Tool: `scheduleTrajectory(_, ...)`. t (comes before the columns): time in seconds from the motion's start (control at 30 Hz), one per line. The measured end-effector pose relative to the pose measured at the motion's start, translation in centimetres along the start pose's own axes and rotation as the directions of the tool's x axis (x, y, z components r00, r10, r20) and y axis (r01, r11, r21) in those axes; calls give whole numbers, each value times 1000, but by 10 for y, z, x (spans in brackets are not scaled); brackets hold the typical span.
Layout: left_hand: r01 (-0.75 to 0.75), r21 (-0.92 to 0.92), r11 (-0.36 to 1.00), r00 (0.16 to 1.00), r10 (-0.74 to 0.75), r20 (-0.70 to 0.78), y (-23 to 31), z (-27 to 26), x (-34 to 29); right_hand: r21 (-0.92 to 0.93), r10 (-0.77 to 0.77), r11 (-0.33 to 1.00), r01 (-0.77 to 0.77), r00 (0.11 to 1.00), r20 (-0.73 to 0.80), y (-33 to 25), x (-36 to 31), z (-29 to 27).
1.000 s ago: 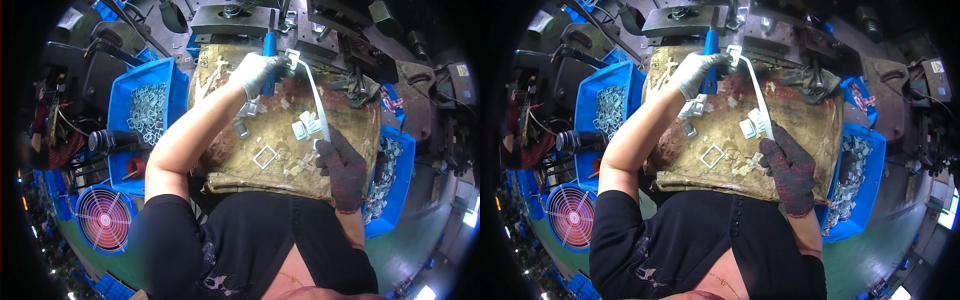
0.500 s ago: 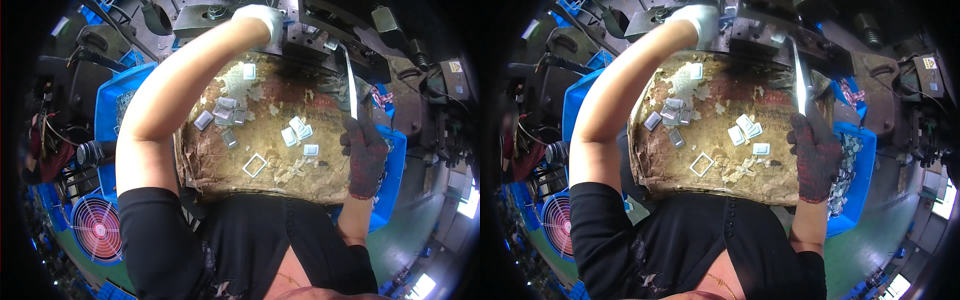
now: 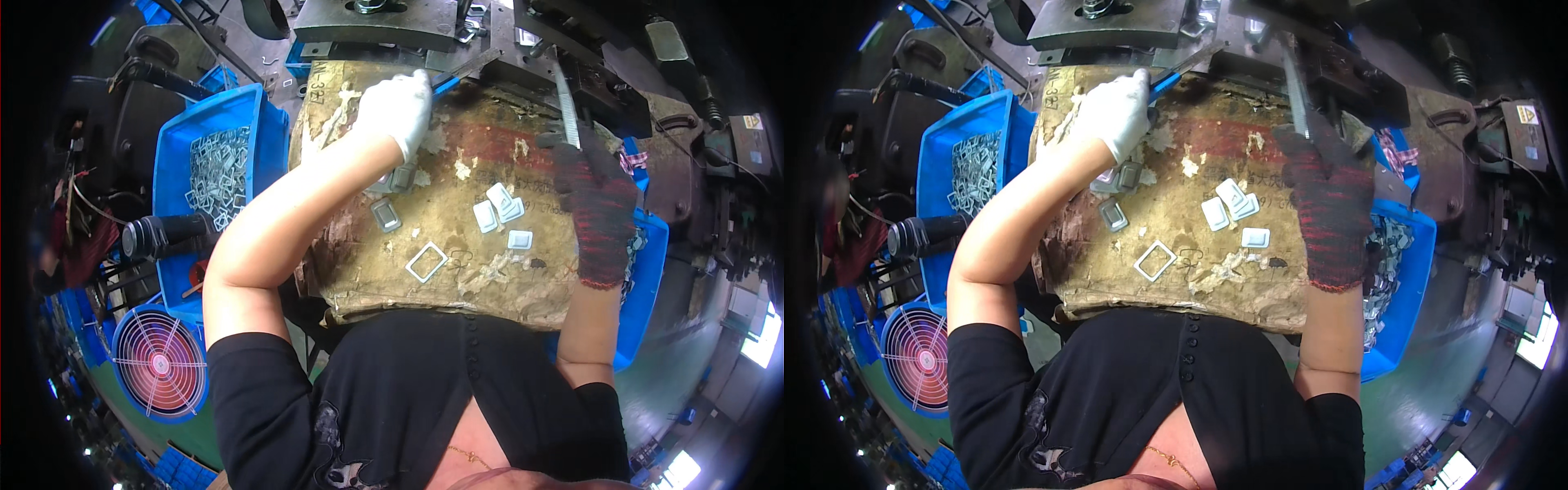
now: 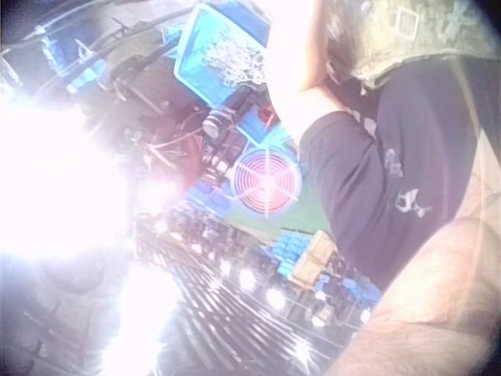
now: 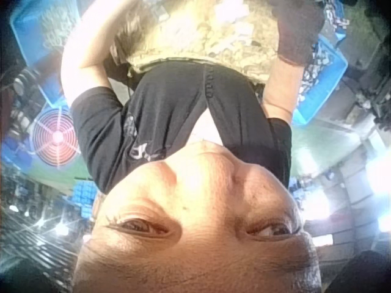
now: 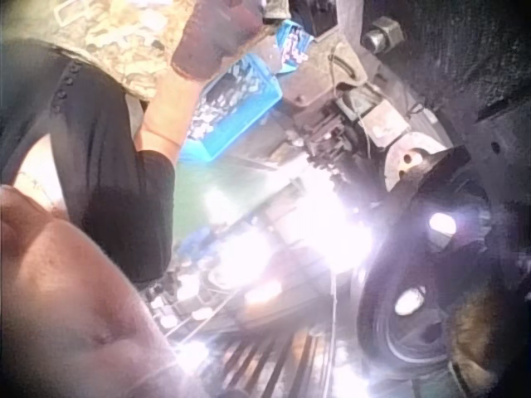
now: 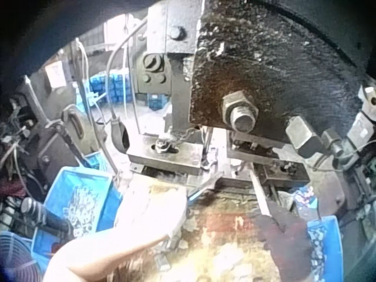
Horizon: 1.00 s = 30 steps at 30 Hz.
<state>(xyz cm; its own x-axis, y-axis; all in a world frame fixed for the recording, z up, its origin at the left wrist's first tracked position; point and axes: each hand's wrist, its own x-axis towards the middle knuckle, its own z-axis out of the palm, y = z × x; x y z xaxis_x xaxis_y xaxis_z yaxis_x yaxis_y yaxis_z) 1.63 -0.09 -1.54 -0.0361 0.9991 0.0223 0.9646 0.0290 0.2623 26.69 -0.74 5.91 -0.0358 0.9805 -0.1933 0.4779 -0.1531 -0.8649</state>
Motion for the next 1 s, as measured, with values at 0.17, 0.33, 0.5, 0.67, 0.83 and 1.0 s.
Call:
scheduleTrajectory(0.17, -12, 51, 999, 998, 15, -61, 4, 6, -6, -123, -108, 989, 88, 980, -167, -2, -9, -9)
scheduleTrajectory(0.33, 23, 3, 1000, 988, -23, -151, -20, 4, -1, -76, -19, 997, 9, 990, -138, 13, -43, -18)
scheduleTrajectory(0.5, 218, -789, 574, 950, -310, 36, -38, -7, -11, 133, 113, 985, -110, 993, -17, 18, -78, 2)
scheduleTrajectory(0.67, 167, -933, 318, 922, -386, 34, -32, 3, -26, 155, 129, 976, -154, 979, 160, 10, -99, 23)
scheduleTrajectory(0.83, 95, -905, 415, 904, -416, -96, -10, -15, -36, 148, 139, 973, -177, 962, 236, 12, -102, 27)
scheduleTrajectory(1.0, 82, -888, 453, 902, -412, -127, -8, -9, -40, 141, 124, 977, -161, 963, 241, 13, -103, 29)
